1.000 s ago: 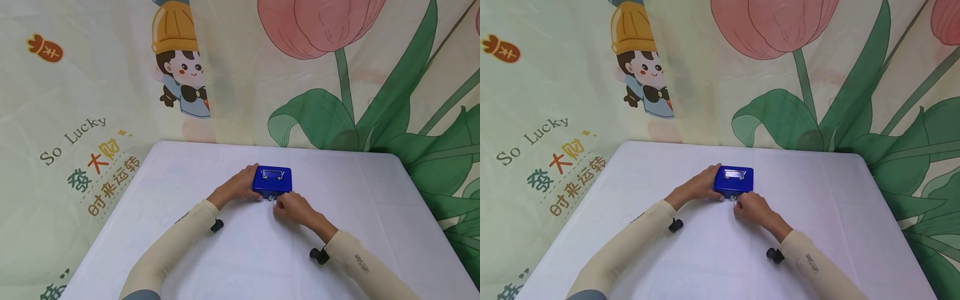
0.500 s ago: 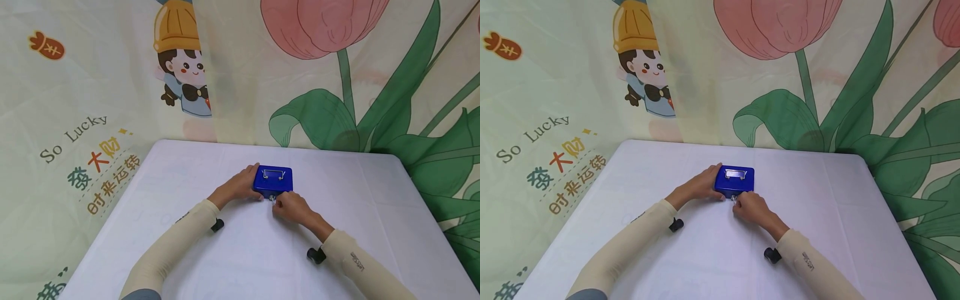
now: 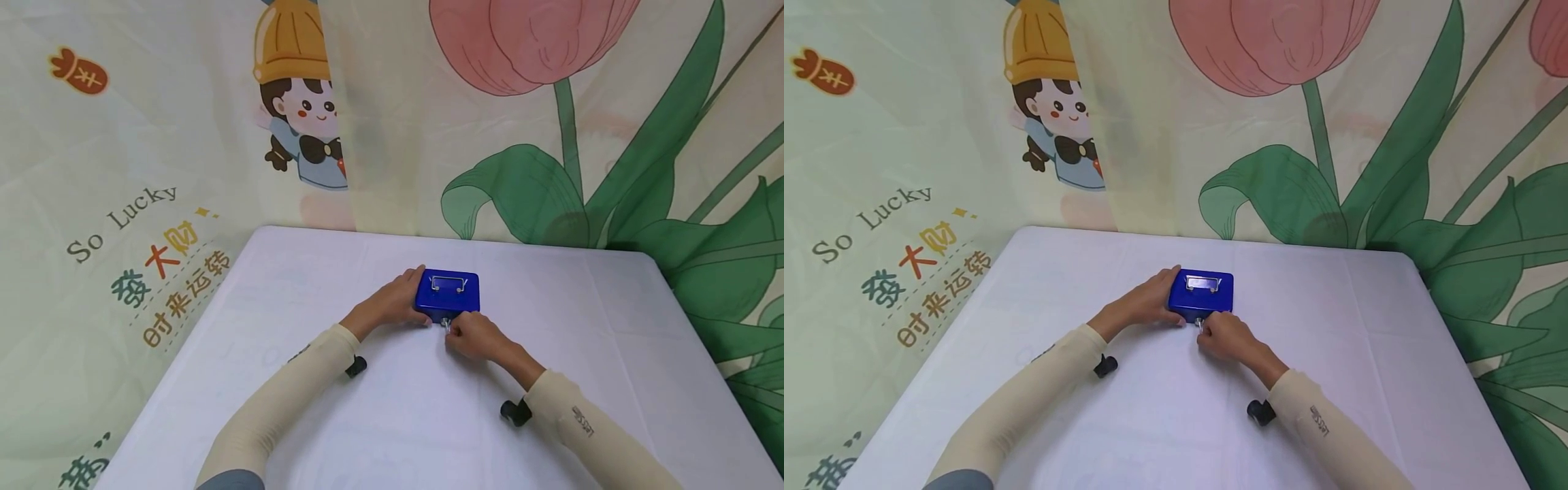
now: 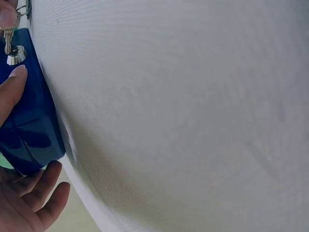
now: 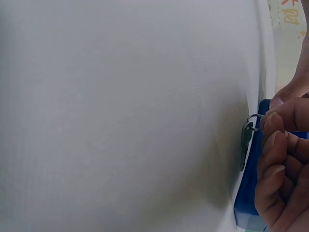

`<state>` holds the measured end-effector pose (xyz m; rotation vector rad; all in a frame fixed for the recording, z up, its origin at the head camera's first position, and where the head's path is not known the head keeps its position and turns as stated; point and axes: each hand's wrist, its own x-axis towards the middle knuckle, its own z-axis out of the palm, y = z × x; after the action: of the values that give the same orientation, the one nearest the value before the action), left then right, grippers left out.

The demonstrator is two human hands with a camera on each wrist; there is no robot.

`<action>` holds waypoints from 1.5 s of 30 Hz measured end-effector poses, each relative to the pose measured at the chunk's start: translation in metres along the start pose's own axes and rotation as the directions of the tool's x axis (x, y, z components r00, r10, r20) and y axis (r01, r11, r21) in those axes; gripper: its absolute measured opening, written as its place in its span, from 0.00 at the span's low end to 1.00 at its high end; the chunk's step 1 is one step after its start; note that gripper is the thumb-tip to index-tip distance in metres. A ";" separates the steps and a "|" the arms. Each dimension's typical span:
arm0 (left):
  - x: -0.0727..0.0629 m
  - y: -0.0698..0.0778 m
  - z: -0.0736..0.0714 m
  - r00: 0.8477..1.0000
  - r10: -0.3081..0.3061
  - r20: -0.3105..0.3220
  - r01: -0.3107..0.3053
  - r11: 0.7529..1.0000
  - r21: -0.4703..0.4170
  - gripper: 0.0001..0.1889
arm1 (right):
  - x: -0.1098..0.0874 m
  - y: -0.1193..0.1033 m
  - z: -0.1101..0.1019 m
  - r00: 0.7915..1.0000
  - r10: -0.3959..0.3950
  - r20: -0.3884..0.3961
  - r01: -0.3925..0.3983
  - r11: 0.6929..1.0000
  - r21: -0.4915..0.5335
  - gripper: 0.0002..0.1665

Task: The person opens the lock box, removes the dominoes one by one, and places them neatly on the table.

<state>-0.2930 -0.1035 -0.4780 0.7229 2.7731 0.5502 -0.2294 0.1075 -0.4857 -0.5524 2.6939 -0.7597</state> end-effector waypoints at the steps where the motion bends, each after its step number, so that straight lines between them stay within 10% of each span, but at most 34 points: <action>1: 0.000 0.000 0.000 1.000 0.000 0.002 0.000 1.000 -0.002 0.65 | 0.000 0.000 0.000 1.000 0.005 0.009 -0.005 1.000 0.005 0.20; 14: 0.000 0.001 0.000 1.000 -0.017 0.015 0.017 1.000 -0.009 0.65 | 0.002 -0.001 -0.002 0.997 0.038 0.073 -0.042 0.998 0.046 0.23; 28: 0.000 0.000 0.001 1.000 -0.007 0.007 0.007 1.000 -0.007 0.65 | -0.002 -0.001 0.007 0.996 -0.033 -0.088 0.027 0.997 -0.067 0.20; 45: 0.000 -0.001 0.002 1.000 -0.011 0.009 0.011 1.000 -0.007 0.65 | 0.000 -0.001 0.008 0.994 -0.040 -0.102 0.034 0.997 -0.065 0.19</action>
<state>-0.2930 -0.1036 -0.4803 0.7059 2.7641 0.5531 -0.2263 0.1033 -0.4923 -0.5954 2.8186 -0.7339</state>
